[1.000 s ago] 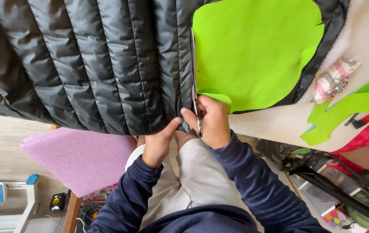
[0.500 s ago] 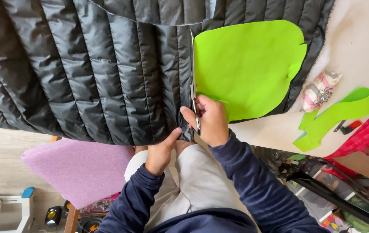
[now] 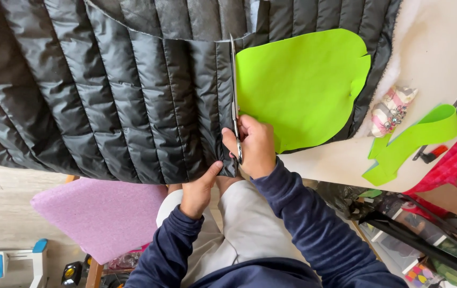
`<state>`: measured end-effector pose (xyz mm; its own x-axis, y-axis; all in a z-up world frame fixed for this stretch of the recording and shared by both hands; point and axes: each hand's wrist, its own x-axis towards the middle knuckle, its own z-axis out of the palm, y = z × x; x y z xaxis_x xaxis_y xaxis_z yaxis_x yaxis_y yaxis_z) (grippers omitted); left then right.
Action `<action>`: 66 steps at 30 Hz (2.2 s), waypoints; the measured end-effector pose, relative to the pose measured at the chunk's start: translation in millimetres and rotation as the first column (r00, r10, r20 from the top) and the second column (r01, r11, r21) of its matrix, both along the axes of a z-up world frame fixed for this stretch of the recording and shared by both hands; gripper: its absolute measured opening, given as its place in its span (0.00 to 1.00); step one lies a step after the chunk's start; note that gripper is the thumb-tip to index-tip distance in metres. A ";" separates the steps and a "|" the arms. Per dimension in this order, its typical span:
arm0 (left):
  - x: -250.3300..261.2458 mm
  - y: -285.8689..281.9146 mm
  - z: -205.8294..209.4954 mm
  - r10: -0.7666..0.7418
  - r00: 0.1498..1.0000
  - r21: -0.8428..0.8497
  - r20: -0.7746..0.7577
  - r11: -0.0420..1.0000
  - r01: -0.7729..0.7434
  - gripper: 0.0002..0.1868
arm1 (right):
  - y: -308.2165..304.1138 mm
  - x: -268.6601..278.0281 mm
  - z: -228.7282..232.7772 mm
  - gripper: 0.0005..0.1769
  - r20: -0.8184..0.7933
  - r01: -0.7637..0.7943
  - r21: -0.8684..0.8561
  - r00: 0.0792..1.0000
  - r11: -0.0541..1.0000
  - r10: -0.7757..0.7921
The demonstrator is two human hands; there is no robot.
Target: Cutting a specific shape out of quilted fabric using a green template and scissors.
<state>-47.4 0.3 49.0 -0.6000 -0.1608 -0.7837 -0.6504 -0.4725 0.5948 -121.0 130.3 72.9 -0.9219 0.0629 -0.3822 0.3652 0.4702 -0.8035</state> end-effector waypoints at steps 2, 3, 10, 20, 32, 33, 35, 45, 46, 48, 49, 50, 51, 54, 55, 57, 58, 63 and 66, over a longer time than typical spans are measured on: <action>-2.3 0.8 2.6 0.009 1.000 -0.010 0.022 1.000 -0.008 0.09 | -0.7 0.4 1.8 0.13 -0.013 -0.003 0.006 1.000 1.000 0.003; -1.9 0.3 4.2 0.006 1.000 -0.011 0.013 1.000 -0.006 0.09 | -1.6 0.4 2.7 0.13 -0.022 0.000 0.005 1.000 1.000 0.001; -7.5 2.0 18.8 0.003 1.000 -0.030 0.010 1.000 -0.003 0.08 | -6.4 1.9 1.1 0.10 0.072 0.098 -0.100 0.993 0.990 -0.091; 36.2 -21.4 -17.9 0.141 0.989 0.078 0.040 0.987 -0.143 0.18 | 8.6 18.4 16.7 0.19 0.228 0.083 -0.230 0.973 0.970 -0.029; 126.5 29.2 -22.5 -0.490 0.853 0.180 -0.177 0.836 0.518 0.17 | 145.0 233.2 51.8 0.16 0.188 0.033 -0.193 0.982 0.981 0.004; 121.1 47.3 -15.1 -0.499 0.848 0.173 -0.176 0.833 0.526 0.17 | 157.1 240.0 48.8 0.16 0.185 0.041 -0.200 0.983 0.979 -0.004; 111.6 82.6 -0.9 -0.459 0.870 0.306 -0.181 0.814 0.494 0.16 | 179.3 254.5 42.2 0.14 0.325 0.293 -0.121 0.915 0.948 -0.241; 55.2 220.0 -1.1 -0.066 0.990 0.460 -0.128 0.880 0.118 0.22 | 229.6 282.6 1.9 0.22 0.370 0.515 -0.350 0.843 0.782 -0.390; 51.0 226.3 -1.1 0.023 0.992 0.455 -0.122 0.890 0.035 0.15 | 232.6 281.4 1.3 0.21 0.381 0.510 -0.355 0.844 0.783 -0.377; 42.2 239.1 3.6 0.106 0.987 0.445 -0.124 0.895 -0.040 0.10 | 239.7 277.7 -2.6 0.20 0.391 0.508 -0.366 0.844 0.779 -0.367; 35.8 246.1 8.6 0.149 0.982 0.465 -0.119 0.882 -0.077 0.06 | 244.4 273.4 -5.9 0.20 0.382 0.492 -0.361 0.853 0.792 -0.356; 29.1 252.8 12.3 0.191 0.975 0.484 -0.113 0.868 -0.113 0.04 | 248.7 268.6 -10.4 0.21 0.374 0.476 -0.355 0.861 0.805 -0.345; 24.2 261.4 15.5 0.184 0.977 0.479 -0.109 0.871 -0.111 0.04 | 255.7 258.4 -12.1 0.21 0.381 0.483 -0.355 0.857 0.800 -0.348; 18.2 275.8 21.6 0.178 0.980 0.417 -0.089 0.900 -0.126 0.05 | 270.3 232.0 -15.1 0.22 0.396 0.466 -0.387 0.863 0.796 -0.313; 15.6 279.0 21.7 0.165 0.983 0.368 -0.081 0.922 -0.125 0.04 | 277.1 219.2 -16.1 0.23 0.354 0.416 -0.393 0.892 0.820 -0.282; 12.6 282.8 17.7 0.159 0.985 0.310 -0.066 0.942 -0.131 0.04 | 287.6 194.8 -15.0 0.24 0.320 0.360 -0.401 0.917 0.842 -0.239; 12.5 283.9 13.8 0.164 0.984 0.266 -0.068 0.954 -0.140 0.07 | 292.0 183.5 -12.5 0.23 0.271 0.283 -0.368 0.944 0.886 -0.189; 14.0 282.0 -3.0 0.140 0.990 0.200 -0.028 0.971 -0.132 0.19 | 295.2 164.0 -6.2 0.25 0.243 0.235 -0.297 0.956 0.926 -0.165; 14.5 279.0 -6.2 0.136 0.991 0.203 0.003 0.970 -0.134 0.23 | 291.9 165.6 -2.5 0.21 0.232 0.216 -0.239 0.960 0.947 -0.160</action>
